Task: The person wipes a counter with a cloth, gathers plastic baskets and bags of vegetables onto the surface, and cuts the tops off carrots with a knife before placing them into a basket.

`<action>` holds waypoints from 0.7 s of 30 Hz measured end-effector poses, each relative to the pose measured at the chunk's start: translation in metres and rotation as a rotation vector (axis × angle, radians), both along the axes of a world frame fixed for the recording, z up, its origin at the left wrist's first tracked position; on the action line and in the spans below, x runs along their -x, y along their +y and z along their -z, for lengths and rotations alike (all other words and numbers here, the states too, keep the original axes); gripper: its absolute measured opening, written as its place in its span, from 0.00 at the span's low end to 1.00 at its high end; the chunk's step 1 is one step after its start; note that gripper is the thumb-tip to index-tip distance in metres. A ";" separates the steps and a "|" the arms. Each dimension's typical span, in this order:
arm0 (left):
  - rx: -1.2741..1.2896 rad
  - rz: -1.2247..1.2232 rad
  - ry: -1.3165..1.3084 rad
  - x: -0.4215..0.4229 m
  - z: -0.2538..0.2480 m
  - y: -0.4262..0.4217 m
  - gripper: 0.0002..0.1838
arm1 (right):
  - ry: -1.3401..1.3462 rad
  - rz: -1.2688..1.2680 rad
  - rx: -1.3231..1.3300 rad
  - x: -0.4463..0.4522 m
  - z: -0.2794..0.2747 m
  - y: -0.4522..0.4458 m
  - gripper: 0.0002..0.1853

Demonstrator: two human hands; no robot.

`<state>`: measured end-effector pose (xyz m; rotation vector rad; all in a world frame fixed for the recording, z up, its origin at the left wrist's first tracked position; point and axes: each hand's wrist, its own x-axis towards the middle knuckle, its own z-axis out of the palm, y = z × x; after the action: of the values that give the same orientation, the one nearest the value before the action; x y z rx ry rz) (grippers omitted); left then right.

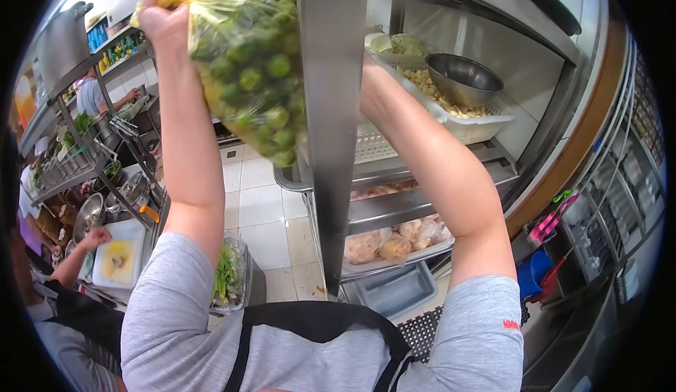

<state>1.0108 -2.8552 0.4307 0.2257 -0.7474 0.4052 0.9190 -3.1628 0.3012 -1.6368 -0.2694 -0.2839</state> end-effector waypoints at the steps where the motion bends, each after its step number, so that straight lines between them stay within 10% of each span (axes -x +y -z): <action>1: 0.009 0.062 0.046 -0.008 -0.001 -0.010 0.06 | -0.024 0.043 0.028 -0.004 -0.001 -0.005 0.22; 13: -0.073 0.548 0.001 -0.022 0.038 -0.119 0.04 | -0.193 0.370 0.366 -0.025 -0.007 -0.051 0.20; 17: -0.514 0.586 0.102 0.002 0.076 -0.143 0.12 | -0.233 0.439 0.474 -0.012 -0.009 -0.081 0.19; 19: -1.214 0.206 0.277 -0.019 0.094 -0.153 0.11 | -0.250 0.456 0.525 -0.003 -0.010 -0.094 0.19; 21: -1.935 -0.325 -0.133 -0.042 0.109 -0.158 0.14 | -0.266 0.473 0.577 0.012 -0.011 -0.106 0.19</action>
<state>1.0531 -3.0135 0.3216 2.1614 -1.0209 -0.1459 0.9071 -3.2689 0.3125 -2.2290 -0.1667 -0.8480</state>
